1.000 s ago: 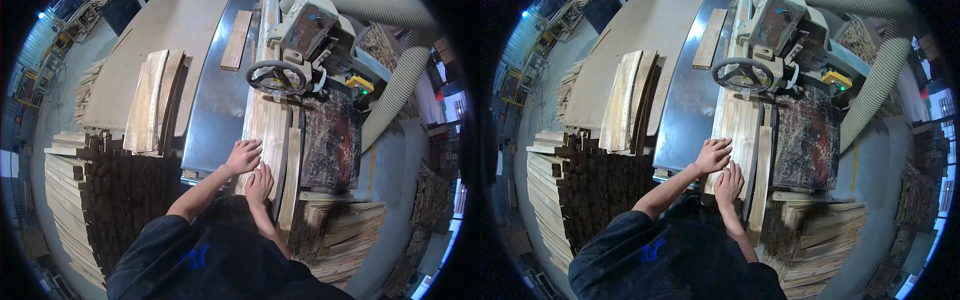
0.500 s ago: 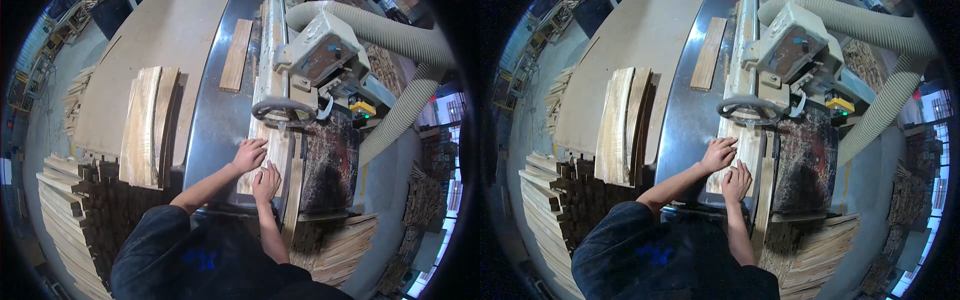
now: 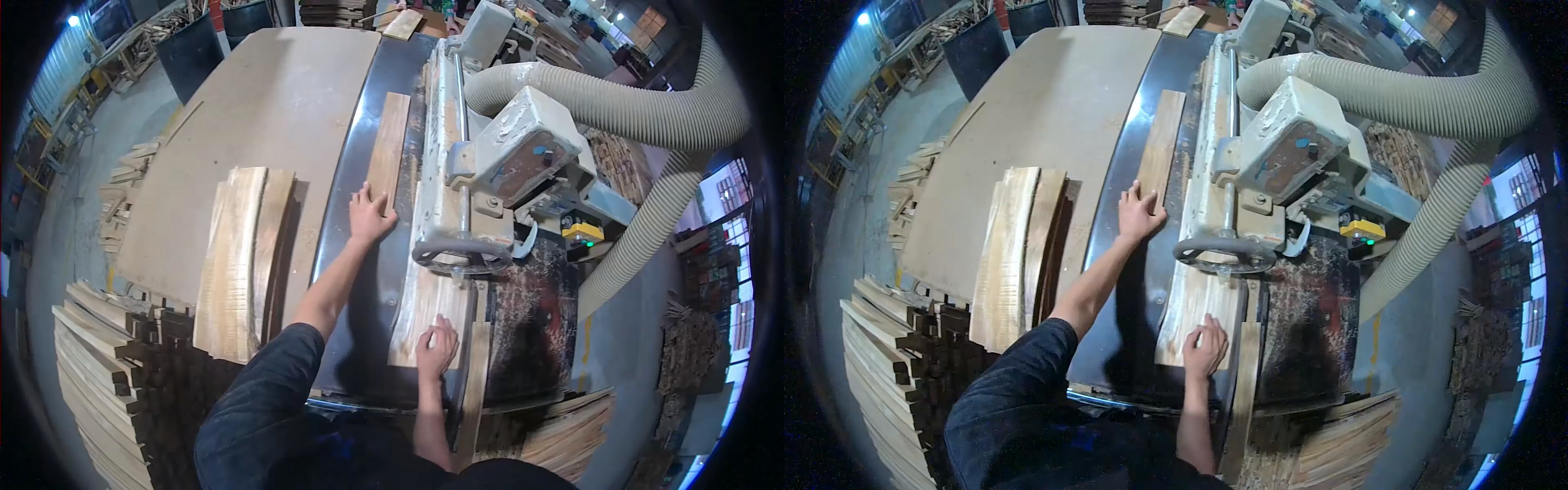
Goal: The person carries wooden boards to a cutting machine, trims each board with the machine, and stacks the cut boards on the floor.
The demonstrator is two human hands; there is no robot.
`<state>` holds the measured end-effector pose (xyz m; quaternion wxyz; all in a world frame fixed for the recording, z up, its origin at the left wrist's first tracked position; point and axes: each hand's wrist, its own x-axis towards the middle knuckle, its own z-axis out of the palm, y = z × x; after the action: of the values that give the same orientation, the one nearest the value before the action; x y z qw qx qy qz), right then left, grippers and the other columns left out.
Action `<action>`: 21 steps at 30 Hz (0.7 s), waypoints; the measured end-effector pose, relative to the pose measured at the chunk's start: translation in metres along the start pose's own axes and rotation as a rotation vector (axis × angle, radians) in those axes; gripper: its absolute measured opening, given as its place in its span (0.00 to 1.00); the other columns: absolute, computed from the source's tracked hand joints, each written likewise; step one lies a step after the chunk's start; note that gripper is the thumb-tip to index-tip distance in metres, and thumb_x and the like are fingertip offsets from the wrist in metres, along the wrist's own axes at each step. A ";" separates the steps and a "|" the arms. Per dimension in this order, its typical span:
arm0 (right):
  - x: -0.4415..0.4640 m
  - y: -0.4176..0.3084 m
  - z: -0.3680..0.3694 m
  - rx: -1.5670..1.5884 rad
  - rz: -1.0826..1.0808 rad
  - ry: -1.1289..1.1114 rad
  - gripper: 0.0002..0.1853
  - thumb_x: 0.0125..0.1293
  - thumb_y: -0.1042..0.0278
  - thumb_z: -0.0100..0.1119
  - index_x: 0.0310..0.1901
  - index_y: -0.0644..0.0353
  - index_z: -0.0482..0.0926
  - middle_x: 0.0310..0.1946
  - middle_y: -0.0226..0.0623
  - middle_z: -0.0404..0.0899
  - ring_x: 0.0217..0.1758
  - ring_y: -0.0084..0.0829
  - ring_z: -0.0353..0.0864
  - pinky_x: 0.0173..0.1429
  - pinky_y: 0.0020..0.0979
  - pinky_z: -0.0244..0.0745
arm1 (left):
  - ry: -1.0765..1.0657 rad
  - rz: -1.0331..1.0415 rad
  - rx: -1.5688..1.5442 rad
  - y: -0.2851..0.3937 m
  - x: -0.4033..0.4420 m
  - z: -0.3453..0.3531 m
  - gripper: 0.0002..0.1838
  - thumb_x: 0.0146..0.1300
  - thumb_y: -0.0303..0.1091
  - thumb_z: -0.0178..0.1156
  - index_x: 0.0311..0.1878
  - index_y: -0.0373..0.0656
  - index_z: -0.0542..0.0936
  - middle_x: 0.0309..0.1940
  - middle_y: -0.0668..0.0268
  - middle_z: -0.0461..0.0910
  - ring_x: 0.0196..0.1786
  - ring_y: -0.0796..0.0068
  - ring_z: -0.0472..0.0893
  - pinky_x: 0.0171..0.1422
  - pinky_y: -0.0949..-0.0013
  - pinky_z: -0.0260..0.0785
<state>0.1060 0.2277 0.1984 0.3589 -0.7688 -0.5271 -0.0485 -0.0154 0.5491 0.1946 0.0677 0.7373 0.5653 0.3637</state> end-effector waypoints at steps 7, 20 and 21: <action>0.037 0.006 0.020 0.048 -0.075 0.042 0.02 0.60 0.74 0.58 0.34 0.59 0.78 0.52 0.42 0.82 0.61 0.44 0.76 0.64 0.45 0.67 | 0.053 -0.125 -0.239 0.024 -0.118 -0.075 0.29 0.37 0.44 0.70 0.47 0.41 0.85 0.64 0.45 0.67 0.59 0.43 0.70 0.65 0.49 0.65; -0.003 -0.027 0.004 0.633 -0.089 -0.360 0.12 0.66 0.64 0.61 0.41 0.65 0.81 0.41 0.45 0.83 0.44 0.38 0.82 0.49 0.35 0.75 | -0.484 -1.021 -1.653 0.028 -0.361 -0.264 0.41 0.57 0.48 0.48 0.73 0.40 0.60 0.59 0.47 0.75 0.54 0.54 0.80 0.56 0.57 0.75; -0.042 -0.036 -0.014 0.737 0.097 -0.550 0.15 0.68 0.58 0.61 0.44 0.64 0.80 0.34 0.37 0.82 0.41 0.30 0.80 0.47 0.33 0.75 | -0.427 -1.045 -1.495 0.045 -0.370 -0.273 0.38 0.59 0.47 0.49 0.72 0.38 0.64 0.63 0.49 0.70 0.59 0.58 0.76 0.61 0.60 0.71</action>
<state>0.0615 0.1934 0.2078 0.4569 -0.5983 -0.5480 0.3646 -0.1833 0.1216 0.2460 0.7813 0.2059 0.4201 0.4132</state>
